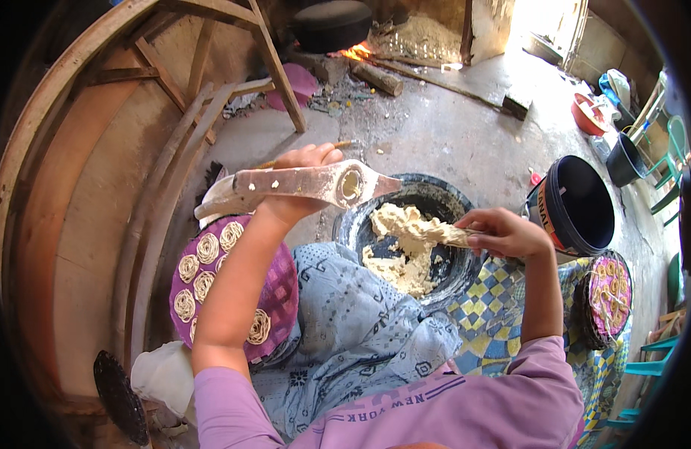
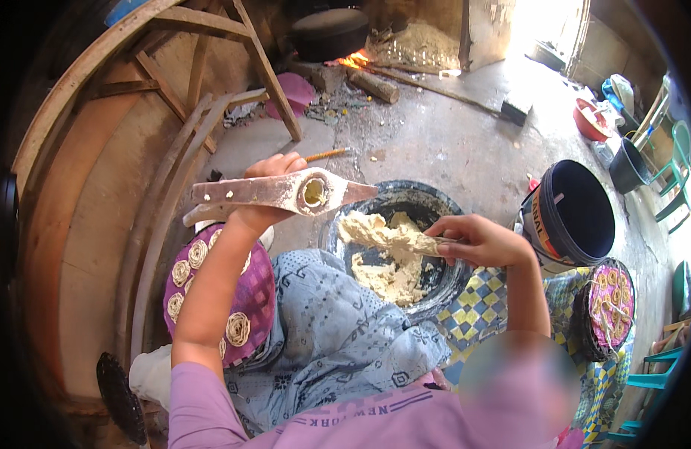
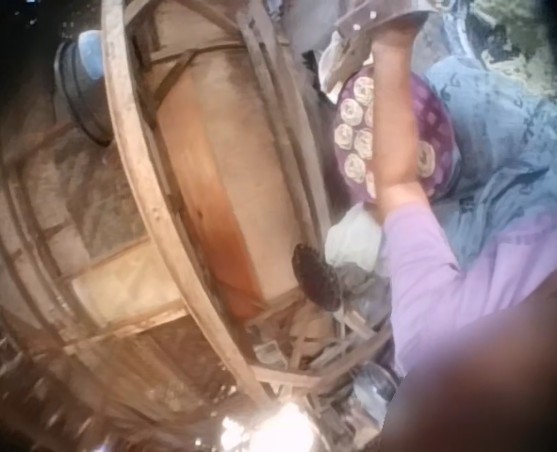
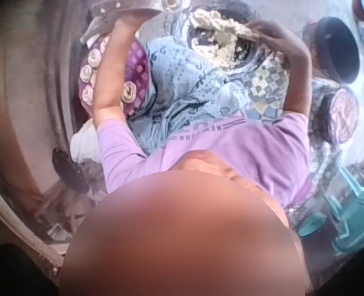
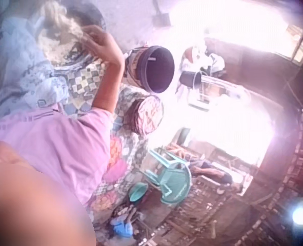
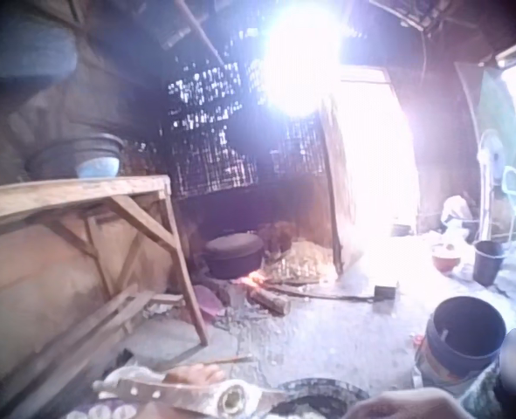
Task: The person kneads dough in a large bowl, adds water, and uses a wooden noodle press to extrude dough into spiral shapes onto a purple tray. They repeatedly fill the press, push the dough through, and arrange the resulting noodle spirals on the tray.
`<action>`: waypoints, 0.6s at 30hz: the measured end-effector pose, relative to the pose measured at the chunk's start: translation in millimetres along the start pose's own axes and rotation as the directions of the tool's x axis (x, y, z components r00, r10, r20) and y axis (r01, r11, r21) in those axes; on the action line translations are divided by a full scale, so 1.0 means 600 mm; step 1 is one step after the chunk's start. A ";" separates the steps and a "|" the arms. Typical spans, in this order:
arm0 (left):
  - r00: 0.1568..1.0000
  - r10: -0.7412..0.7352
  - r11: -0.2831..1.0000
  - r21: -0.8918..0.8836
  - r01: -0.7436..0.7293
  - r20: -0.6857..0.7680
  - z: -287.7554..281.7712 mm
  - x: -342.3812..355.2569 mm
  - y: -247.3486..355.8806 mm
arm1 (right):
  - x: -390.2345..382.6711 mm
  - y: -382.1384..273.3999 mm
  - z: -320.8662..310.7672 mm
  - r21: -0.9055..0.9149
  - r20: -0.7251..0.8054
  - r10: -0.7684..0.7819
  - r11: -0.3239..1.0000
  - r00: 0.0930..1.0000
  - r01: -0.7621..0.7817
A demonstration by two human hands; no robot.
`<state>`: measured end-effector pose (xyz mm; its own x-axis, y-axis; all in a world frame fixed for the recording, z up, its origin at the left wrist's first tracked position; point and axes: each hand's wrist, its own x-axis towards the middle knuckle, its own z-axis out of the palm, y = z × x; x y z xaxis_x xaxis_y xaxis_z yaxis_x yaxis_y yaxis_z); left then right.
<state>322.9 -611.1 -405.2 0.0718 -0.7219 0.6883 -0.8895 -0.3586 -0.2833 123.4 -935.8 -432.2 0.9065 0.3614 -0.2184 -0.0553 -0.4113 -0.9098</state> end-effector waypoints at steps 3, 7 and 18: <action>0.997 -0.042 0.998 -0.033 0.044 0.059 -0.011 0.018 0.011 | -0.004 -0.049 -0.020 0.280 0.059 -0.026 0.960 0.998 0.008; 0.999 -0.027 1.000 -0.013 0.028 0.026 -0.037 0.038 0.027 | 0.024 -0.089 -0.027 0.124 -0.040 0.000 0.992 0.999 0.005; 0.977 -0.206 0.978 0.046 0.203 0.053 -0.032 0.037 0.057 | 0.049 -0.179 0.140 -0.980 -0.180 -0.611 0.049 0.771 -0.191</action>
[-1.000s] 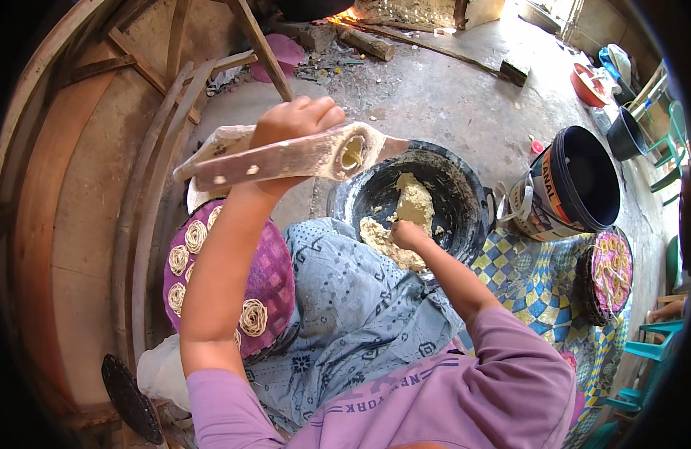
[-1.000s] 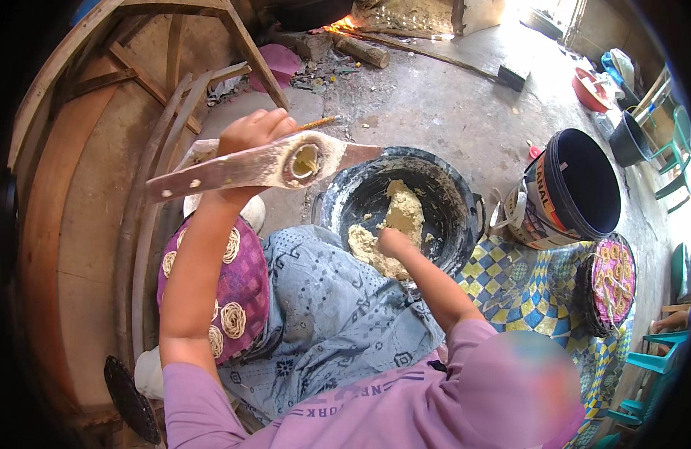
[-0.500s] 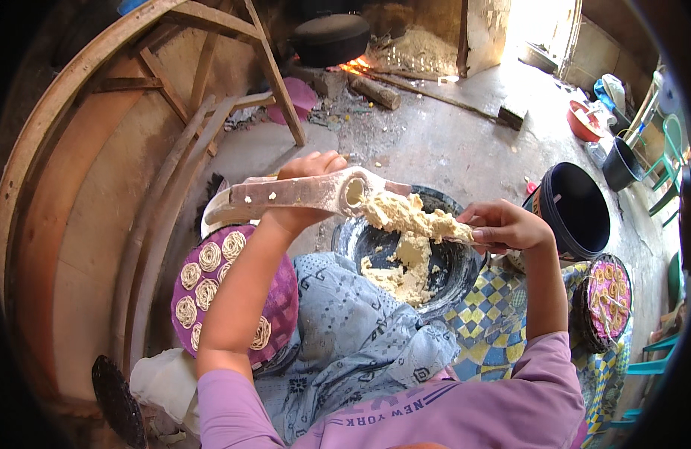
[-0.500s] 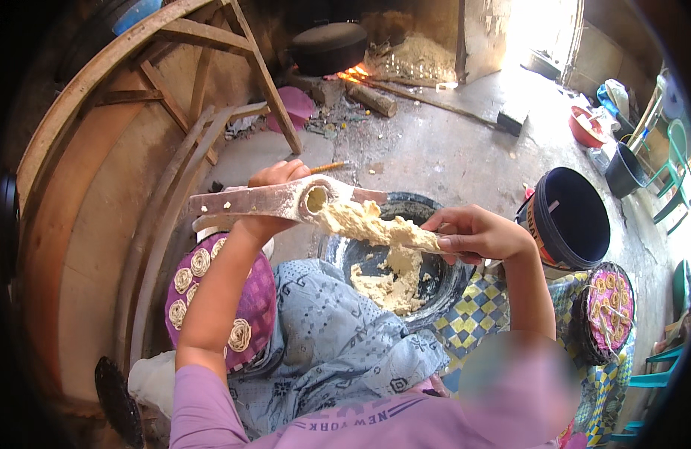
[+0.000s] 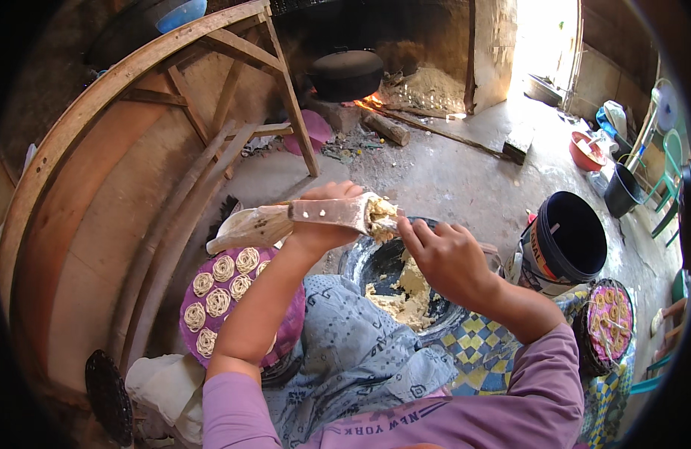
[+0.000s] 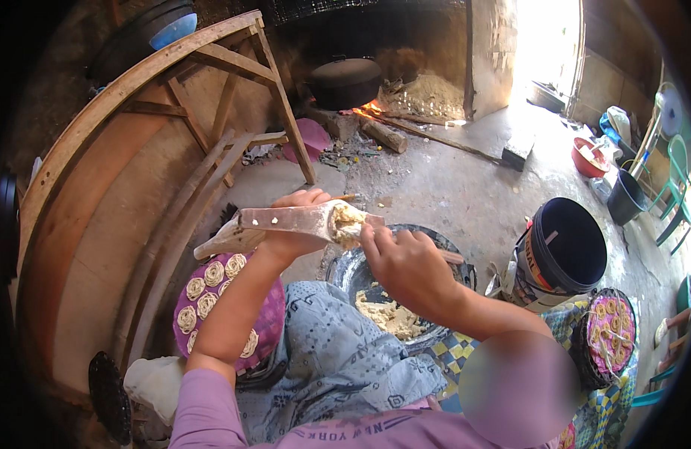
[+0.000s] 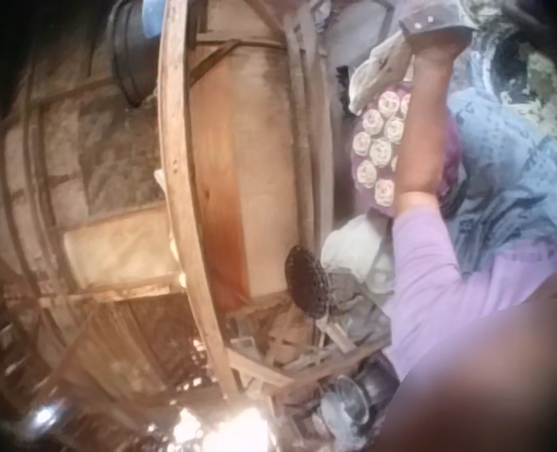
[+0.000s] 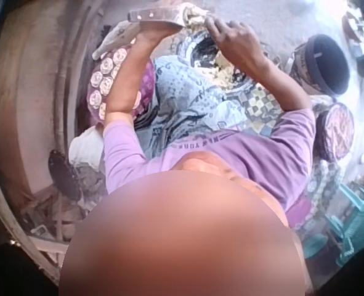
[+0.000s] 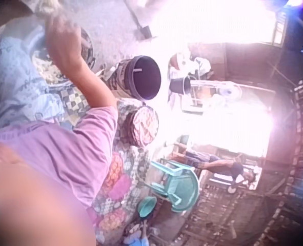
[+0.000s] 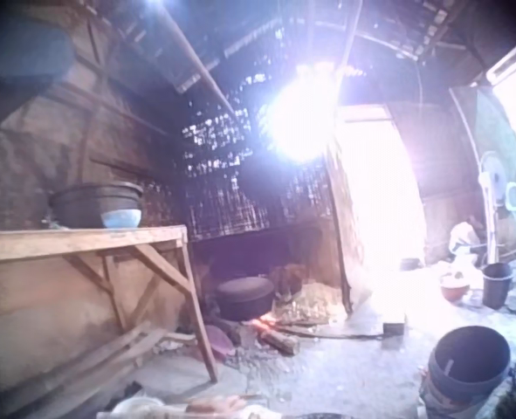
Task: The person kneads dough in a large bowl, adds water, and uses a wooden noodle press to extrude dough into spiral shapes onto a purple tray. They repeatedly fill the press, push the dough through, and arrange the resulting noodle spirals on the tray.
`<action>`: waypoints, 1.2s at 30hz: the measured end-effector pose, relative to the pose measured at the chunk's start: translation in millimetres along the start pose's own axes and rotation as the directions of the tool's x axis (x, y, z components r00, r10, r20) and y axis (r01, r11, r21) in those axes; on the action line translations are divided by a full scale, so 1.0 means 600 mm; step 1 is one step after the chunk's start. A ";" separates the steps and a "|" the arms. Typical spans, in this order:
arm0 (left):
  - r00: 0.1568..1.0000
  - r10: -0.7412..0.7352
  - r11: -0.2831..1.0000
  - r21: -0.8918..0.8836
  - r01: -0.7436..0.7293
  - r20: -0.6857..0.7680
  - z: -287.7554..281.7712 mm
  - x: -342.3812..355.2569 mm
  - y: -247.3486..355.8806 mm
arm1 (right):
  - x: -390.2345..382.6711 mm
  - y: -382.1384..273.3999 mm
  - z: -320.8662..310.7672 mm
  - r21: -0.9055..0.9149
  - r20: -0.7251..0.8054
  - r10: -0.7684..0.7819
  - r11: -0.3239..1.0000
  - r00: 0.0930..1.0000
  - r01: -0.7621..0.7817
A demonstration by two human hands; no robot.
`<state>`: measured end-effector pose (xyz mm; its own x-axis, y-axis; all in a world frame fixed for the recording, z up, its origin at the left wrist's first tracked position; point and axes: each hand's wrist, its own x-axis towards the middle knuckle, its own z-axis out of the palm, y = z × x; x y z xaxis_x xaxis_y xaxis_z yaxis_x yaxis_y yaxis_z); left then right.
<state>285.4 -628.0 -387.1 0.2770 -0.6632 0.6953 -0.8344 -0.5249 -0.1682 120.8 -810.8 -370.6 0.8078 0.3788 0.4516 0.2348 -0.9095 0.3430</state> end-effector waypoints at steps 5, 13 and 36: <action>0.982 -0.118 0.993 -0.044 0.113 -0.150 -0.034 0.003 -0.046 | -0.042 0.056 -0.054 0.295 -0.127 0.207 0.942 0.970 -0.163; 0.961 -0.116 0.992 -0.077 0.100 -0.250 -0.026 0.049 0.003 | 0.042 -0.040 0.061 0.828 -0.197 0.553 0.536 0.810 -0.164; 0.895 -0.142 0.990 -0.079 0.120 -0.422 -0.155 -0.004 -0.100 | -0.212 -0.144 0.356 0.212 0.923 0.076 0.718 0.377 -0.663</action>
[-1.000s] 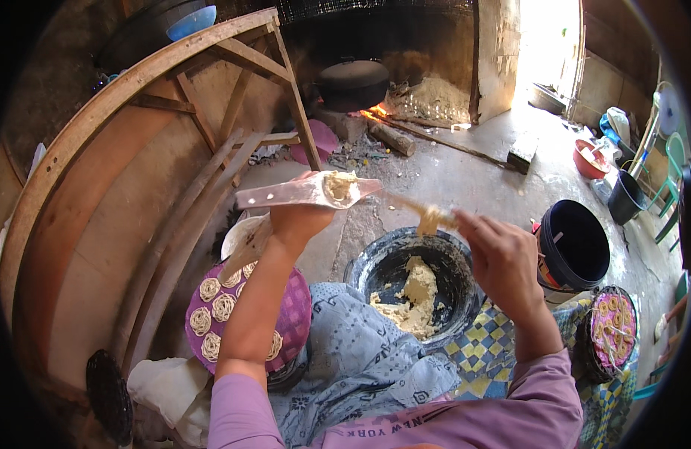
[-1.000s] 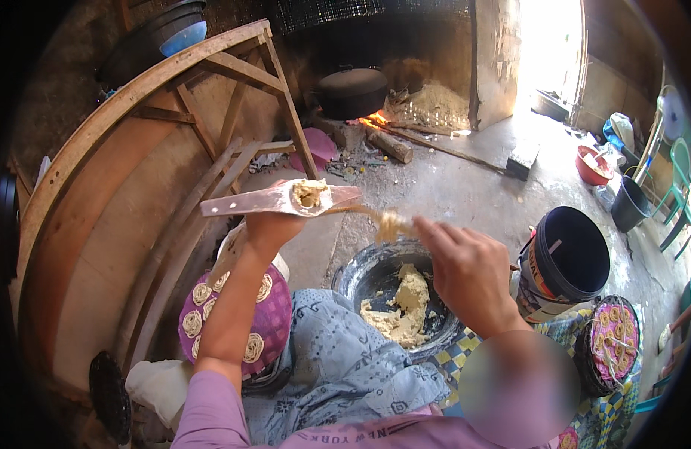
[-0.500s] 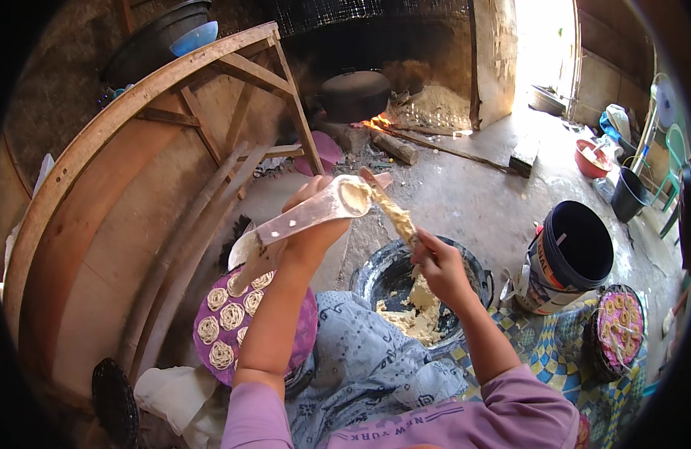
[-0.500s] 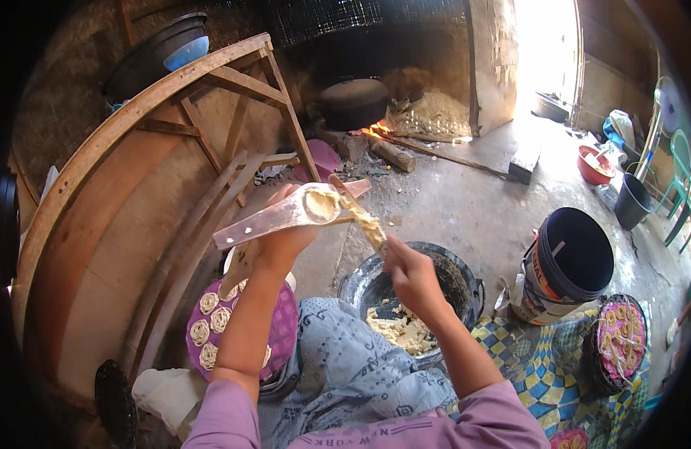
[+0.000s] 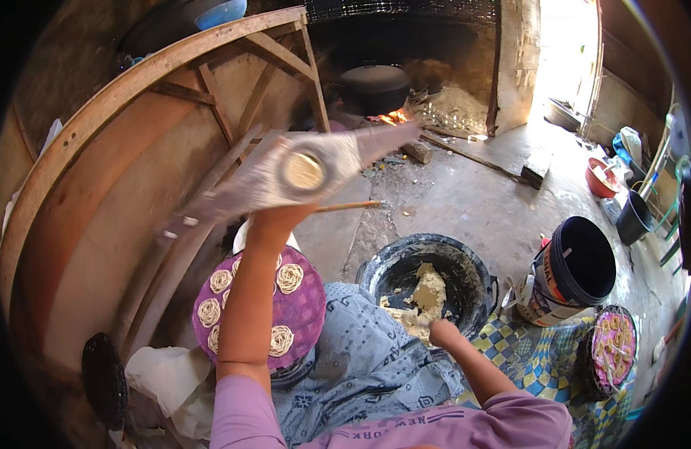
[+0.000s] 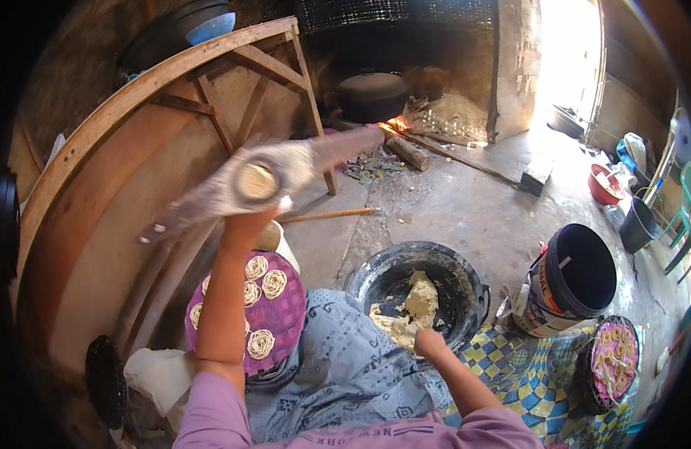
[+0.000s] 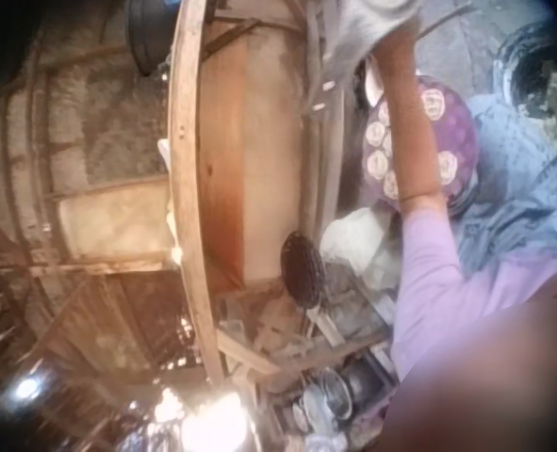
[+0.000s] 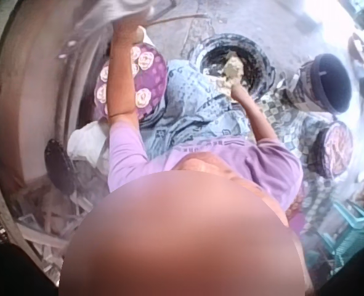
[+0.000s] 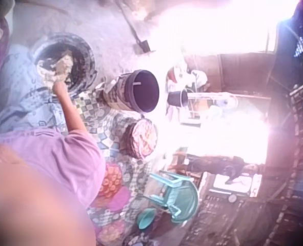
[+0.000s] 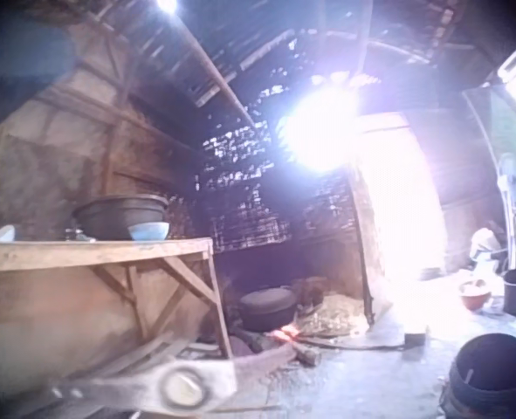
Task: The person kneads dough in a large bowl, adds water, and uses a wooden noodle press to extrude dough into spiral shapes onto a purple tray. They repeatedly fill the press, push the dough through, and arrange the resulting noodle spirals on the tray.
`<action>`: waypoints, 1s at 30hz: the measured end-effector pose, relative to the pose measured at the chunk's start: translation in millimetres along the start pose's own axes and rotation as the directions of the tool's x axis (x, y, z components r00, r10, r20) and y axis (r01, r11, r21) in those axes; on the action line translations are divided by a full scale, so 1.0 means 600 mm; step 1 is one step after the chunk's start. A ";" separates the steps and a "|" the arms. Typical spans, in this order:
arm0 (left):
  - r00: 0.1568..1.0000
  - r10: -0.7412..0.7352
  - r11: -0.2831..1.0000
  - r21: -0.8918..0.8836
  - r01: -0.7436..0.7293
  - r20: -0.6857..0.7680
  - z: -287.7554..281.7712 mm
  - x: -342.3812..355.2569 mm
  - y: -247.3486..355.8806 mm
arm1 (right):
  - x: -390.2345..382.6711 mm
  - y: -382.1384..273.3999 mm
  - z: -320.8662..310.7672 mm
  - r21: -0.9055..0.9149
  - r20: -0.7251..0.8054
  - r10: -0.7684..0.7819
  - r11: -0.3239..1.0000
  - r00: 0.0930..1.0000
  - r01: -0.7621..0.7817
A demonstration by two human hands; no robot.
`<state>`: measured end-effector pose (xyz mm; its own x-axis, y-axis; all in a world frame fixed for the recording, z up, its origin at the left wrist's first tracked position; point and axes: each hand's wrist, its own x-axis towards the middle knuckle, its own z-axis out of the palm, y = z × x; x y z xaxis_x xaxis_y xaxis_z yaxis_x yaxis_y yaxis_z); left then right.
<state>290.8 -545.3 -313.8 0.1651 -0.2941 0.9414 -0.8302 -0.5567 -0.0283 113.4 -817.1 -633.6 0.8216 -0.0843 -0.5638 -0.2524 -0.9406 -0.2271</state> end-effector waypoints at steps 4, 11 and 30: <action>0.758 -0.639 0.266 -0.888 0.375 0.129 -0.056 0.017 0.005 | -0.012 -0.032 -0.049 0.318 -0.116 -0.152 0.931 0.982 0.181; 0.666 -0.499 -0.606 -0.773 0.189 0.555 -0.023 -0.086 0.039 | -0.134 -0.223 -0.200 0.838 -0.095 -0.964 -0.213 0.250 -0.502; 0.362 -0.551 0.561 0.013 0.828 0.751 -0.192 -0.262 0.147 | -0.218 -0.289 -0.315 -0.088 -0.425 -0.865 0.334 0.268 0.939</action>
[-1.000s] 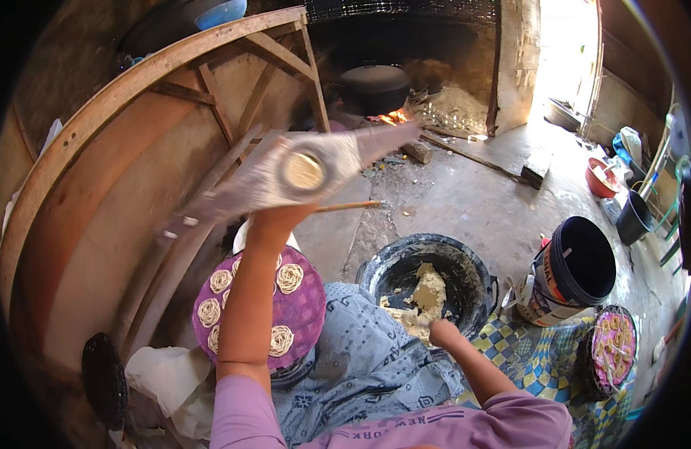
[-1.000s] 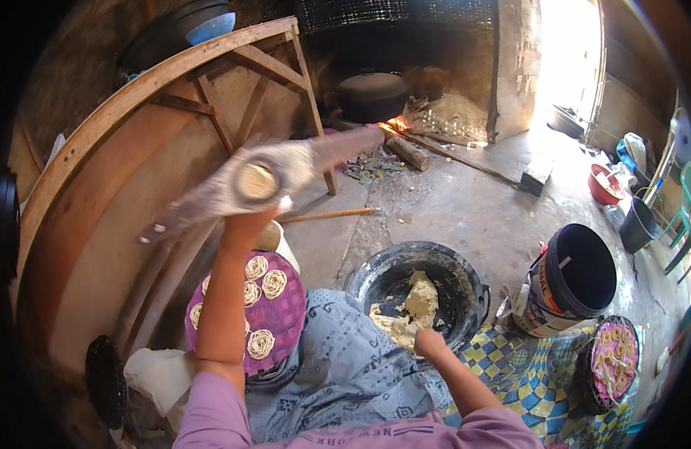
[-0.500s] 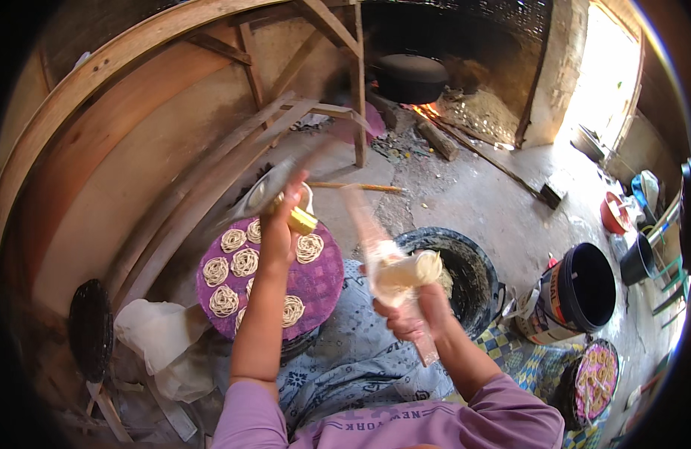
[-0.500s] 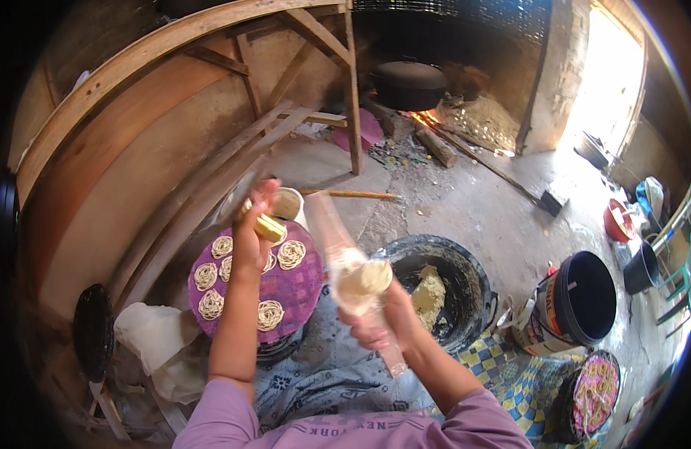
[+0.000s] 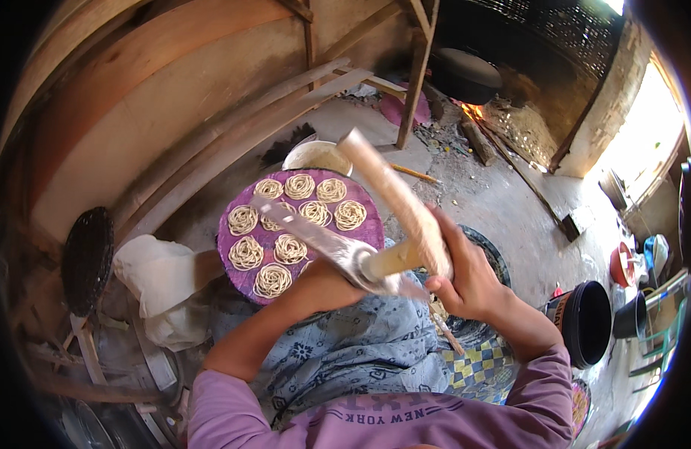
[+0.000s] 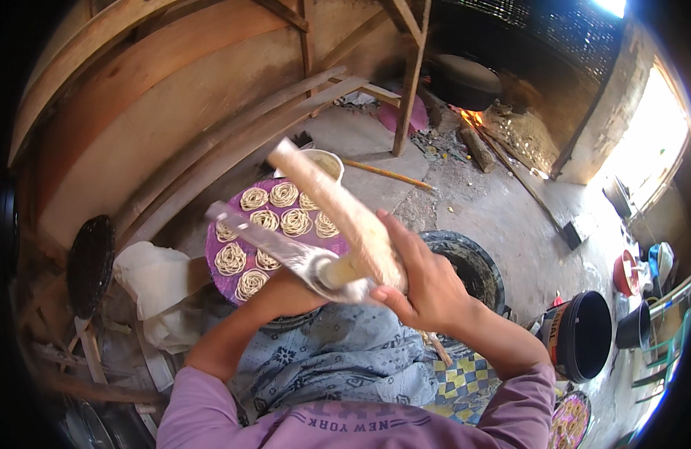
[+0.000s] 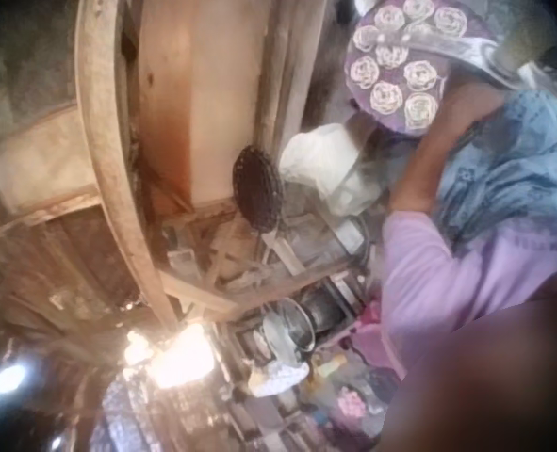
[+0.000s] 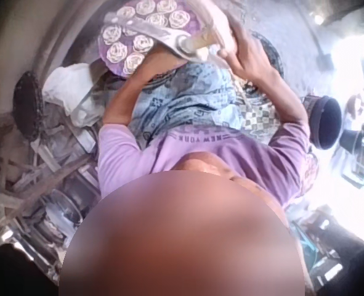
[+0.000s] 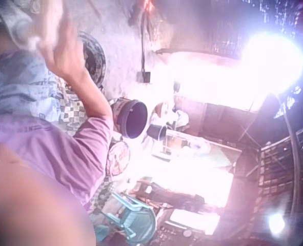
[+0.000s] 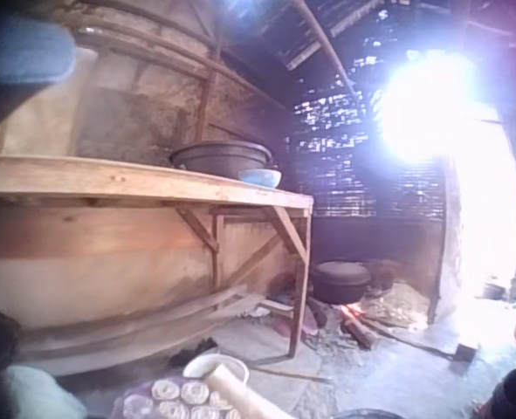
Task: The person kneads dough in a large bowl, adds water, and uses a wooden noodle press to extrude dough into spiral shapes onto a purple tray. They repeatedly fill the press, push the dough through, and arrange the resulting noodle spirals on the tray.
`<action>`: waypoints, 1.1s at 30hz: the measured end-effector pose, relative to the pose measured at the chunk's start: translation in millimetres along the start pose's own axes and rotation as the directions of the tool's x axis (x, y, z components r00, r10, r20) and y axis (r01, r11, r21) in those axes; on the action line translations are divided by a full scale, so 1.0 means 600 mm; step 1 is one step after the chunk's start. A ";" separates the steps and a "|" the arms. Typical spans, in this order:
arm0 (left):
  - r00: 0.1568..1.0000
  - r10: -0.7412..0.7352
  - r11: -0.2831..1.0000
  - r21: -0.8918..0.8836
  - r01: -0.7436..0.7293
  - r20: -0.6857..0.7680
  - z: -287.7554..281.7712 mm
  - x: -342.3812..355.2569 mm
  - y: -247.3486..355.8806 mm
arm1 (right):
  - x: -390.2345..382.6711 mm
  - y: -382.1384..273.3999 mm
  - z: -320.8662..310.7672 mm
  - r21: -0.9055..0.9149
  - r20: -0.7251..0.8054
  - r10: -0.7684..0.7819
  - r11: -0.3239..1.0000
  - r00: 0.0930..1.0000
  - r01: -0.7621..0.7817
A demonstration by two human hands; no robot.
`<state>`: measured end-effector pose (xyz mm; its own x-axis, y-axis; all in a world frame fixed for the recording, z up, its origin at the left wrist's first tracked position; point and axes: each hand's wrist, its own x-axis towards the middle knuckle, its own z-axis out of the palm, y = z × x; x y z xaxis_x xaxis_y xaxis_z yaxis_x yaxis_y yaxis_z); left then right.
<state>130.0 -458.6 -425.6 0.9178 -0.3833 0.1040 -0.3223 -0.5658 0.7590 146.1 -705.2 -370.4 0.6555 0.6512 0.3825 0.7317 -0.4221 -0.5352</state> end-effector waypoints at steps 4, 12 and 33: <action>0.985 0.012 0.961 -0.275 0.037 0.173 0.063 -0.025 -0.032 | -0.013 -0.009 0.018 0.023 0.254 0.141 0.988 0.957 -0.151; 0.973 0.121 0.924 -0.380 -0.038 0.198 -0.015 -0.021 0.003 | -0.048 0.070 -0.001 0.607 0.787 -0.240 0.137 0.568 -0.783; 0.863 0.129 -0.630 -0.713 -0.308 -0.488 -0.050 0.267 -0.261 | 0.125 0.113 -0.013 0.257 0.847 0.417 0.219 0.328 -0.941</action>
<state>334.6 -409.5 -508.3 0.8640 -0.0480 0.5013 0.0855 0.9950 -0.0519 246.5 -689.9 -372.4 0.3620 0.5720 -0.7360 -0.5045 -0.5438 -0.6707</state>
